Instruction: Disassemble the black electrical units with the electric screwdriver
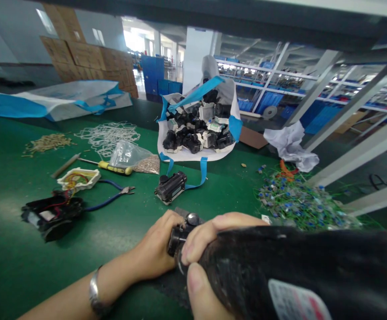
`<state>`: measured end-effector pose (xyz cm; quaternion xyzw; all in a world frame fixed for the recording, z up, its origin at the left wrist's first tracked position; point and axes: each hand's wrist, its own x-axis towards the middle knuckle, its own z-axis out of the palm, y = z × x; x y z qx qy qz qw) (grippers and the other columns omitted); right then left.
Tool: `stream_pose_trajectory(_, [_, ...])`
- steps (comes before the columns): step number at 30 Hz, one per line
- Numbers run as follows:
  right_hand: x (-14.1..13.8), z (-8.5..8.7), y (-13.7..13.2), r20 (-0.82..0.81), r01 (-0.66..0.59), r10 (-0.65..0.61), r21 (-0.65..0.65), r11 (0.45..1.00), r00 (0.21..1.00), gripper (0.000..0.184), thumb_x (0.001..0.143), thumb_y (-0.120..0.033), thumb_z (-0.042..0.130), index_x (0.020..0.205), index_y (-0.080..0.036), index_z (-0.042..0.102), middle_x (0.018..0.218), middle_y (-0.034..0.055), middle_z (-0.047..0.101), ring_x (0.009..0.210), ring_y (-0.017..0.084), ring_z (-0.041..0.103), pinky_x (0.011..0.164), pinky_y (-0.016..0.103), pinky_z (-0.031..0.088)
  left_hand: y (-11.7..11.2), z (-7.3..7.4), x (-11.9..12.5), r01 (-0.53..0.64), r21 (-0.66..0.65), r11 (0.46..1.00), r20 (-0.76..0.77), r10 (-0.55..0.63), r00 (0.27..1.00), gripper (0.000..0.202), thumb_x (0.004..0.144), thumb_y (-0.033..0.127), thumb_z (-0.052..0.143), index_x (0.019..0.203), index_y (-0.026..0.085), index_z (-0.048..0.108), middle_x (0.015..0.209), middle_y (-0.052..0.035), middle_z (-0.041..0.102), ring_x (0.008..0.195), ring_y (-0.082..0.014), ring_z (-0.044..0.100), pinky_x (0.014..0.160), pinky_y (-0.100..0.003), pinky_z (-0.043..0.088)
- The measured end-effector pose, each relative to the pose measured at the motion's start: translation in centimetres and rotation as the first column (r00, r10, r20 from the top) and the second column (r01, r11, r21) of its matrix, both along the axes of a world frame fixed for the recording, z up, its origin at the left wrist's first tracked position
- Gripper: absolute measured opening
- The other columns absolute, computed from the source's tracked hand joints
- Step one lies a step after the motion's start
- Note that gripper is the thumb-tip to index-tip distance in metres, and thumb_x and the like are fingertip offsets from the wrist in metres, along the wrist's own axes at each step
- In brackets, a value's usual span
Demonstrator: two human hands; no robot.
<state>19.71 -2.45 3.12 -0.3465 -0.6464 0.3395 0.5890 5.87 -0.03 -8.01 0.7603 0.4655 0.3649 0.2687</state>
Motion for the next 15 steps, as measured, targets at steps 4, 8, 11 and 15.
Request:
stream_pose_trajectory(4, [0.60, -0.01, 0.56, 0.047, -0.161, 0.158, 0.065, 0.985, 0.986, 0.029, 0.069, -0.012, 0.057, 0.093, -0.028, 0.052, 0.064, -0.0009, 0.054, 0.056, 0.022, 0.053, 0.054, 0.037, 0.047, -0.21, 0.07, 0.03, -0.029, 0.017, 0.999, -0.078, 0.030, 0.997, 0.039, 0.057, 0.011, 0.060, 0.092, 0.019, 0.044, 0.089, -0.0046, 0.044, 0.086, -0.0215, 0.045, 0.079, -0.036, 0.039])
stream_pose_trajectory(8, [0.92, -0.01, 0.83, 0.015, -0.192, 0.192, 0.069, 0.979, 0.981, 0.031, 0.070, -0.011, 0.057, 0.096, -0.026, 0.051, 0.064, -0.0003, 0.053, 0.054, 0.022, 0.053, 0.053, 0.039, 0.047, -0.23, 0.03, 0.09, -0.032, 0.028, 0.999, -0.097, 0.034, 0.995, 0.039, 0.057, 0.012, 0.060, 0.092, 0.019, 0.043, 0.088, -0.0045, 0.044, 0.086, -0.0217, 0.044, 0.080, -0.036, 0.037])
stream_pose_trajectory(11, [0.47, -0.07, 0.59, 0.003, -0.218, 0.219, 0.085, 0.972, 0.976, 0.029, 0.071, -0.012, 0.057, 0.097, -0.025, 0.051, 0.064, 0.0004, 0.053, 0.055, 0.021, 0.052, 0.053, 0.038, 0.047, -0.28, 0.05, 0.14, -0.041, 0.029, 0.999, -0.099, 0.043, 0.994, 0.038, 0.058, 0.011, 0.059, 0.091, 0.019, 0.043, 0.088, -0.0043, 0.045, 0.086, -0.0214, 0.044, 0.080, -0.036, 0.038])
stream_pose_trajectory(15, [0.23, -0.31, 0.16, -0.072, -0.092, 0.097, 0.062, 0.994, 0.993, 0.025, 0.074, -0.021, 0.063, 0.096, -0.022, 0.050, 0.063, 0.0015, 0.052, 0.052, 0.020, 0.051, 0.050, 0.036, 0.048, -0.31, 0.25, 0.08, -0.048, 0.016, 0.999, -0.117, 0.050, 0.992, 0.038, 0.057, 0.012, 0.060, 0.091, 0.020, 0.044, 0.089, -0.0042, 0.045, 0.086, -0.0214, 0.044, 0.080, -0.036, 0.038])
